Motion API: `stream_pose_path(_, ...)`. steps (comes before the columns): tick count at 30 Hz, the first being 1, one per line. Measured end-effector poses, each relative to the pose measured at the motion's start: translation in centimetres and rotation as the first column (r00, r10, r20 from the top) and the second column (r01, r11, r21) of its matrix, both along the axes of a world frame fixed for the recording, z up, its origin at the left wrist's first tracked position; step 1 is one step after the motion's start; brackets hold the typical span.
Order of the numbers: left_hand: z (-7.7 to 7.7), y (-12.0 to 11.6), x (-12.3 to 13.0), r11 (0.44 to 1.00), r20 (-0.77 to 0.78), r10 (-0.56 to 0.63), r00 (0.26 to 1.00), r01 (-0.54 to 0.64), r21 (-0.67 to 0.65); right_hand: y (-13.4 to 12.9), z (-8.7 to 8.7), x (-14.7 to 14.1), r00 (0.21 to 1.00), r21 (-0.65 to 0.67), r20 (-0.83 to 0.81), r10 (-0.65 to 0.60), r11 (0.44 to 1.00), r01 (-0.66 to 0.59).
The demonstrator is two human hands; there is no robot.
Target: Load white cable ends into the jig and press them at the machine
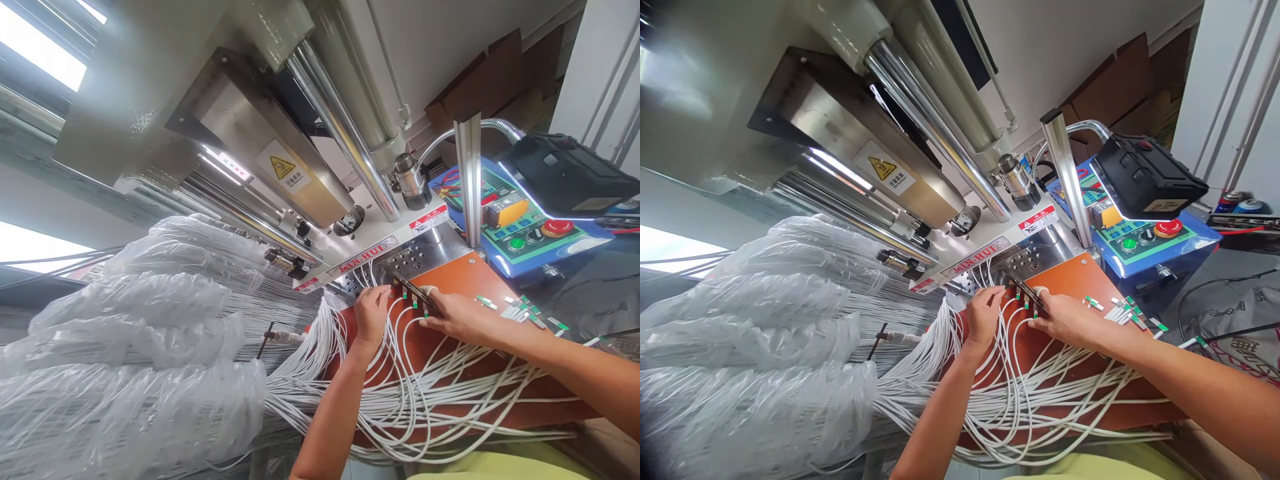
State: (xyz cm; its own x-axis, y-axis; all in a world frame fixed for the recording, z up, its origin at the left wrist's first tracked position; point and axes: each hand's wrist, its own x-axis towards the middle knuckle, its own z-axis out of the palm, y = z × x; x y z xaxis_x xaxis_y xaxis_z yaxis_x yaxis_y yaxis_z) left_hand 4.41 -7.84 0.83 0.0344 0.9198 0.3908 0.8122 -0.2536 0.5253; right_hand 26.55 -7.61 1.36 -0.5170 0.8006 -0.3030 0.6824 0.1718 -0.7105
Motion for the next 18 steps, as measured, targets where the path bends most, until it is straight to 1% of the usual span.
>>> stream_pose_path(3, 0.0, -0.1, 0.4, 0.995, 0.045, -0.099, 0.994, 0.098, 0.025, 0.0, -0.1, 0.0, 1.0, 0.01, -0.017, 0.003, 1.0, -0.003)
stream_pose_path(5, -0.2, 0.0, 0.5, 0.991, 0.058, -0.134, 0.989, 0.132, 0.032, -0.1, -0.1, 0.1, 1.0, 0.015, -0.026, 0.001, 1.0, -0.001)
stream_pose_path(12, -1.1, 0.6, 0.5, 0.99, 0.078, -0.14, 0.987, 0.139, 0.017, 0.0, -0.6, 0.1, 1.0, 0.026, -0.018, 0.009, 1.0, -0.008)
stream_pose_path(18, -1.3, 0.6, 0.5, 0.993, 0.084, -0.116, 0.99, 0.115, 0.017, 0.1, -1.3, 0.3, 0.998, 0.03, -0.058, 0.005, 1.0, -0.003)
